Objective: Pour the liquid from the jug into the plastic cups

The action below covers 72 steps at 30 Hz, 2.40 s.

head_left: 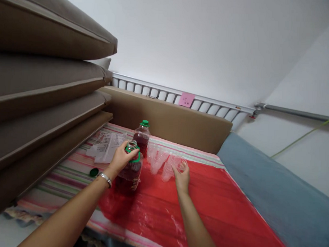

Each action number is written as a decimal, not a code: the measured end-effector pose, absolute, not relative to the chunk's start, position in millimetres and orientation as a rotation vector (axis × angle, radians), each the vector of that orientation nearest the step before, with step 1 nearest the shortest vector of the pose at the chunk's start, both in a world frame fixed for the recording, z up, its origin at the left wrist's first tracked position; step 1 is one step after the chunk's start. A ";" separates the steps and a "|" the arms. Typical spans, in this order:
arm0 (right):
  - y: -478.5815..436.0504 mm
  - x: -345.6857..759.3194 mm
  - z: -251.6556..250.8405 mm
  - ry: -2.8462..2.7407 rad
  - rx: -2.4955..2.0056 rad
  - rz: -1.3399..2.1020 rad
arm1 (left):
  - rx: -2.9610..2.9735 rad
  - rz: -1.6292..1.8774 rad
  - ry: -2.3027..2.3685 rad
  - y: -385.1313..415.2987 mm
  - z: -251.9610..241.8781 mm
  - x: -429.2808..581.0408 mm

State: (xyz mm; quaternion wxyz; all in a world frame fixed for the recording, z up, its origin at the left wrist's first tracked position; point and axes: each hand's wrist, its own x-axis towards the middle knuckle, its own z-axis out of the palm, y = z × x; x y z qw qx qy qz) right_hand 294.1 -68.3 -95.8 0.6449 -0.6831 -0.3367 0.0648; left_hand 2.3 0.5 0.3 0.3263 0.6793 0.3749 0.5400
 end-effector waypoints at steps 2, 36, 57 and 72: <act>-57.8 294.5 -100.8 -0.776 -1.548 0.096 | 1.784 1.416 0.997 -0.1 1.3 2.2; -189.8 303.2 -155.4 -0.884 -1.580 0.181 | 2.080 1.157 1.205 -11.4 59.2 -7.7; -193.4 302.8 -148.6 -0.802 -1.538 0.272 | 2.663 0.773 1.183 0.3 71.6 26.1; -293.4 281.3 -162.1 -0.815 -1.624 0.405 | 1.926 1.194 1.107 -144.9 -29.6 -59.9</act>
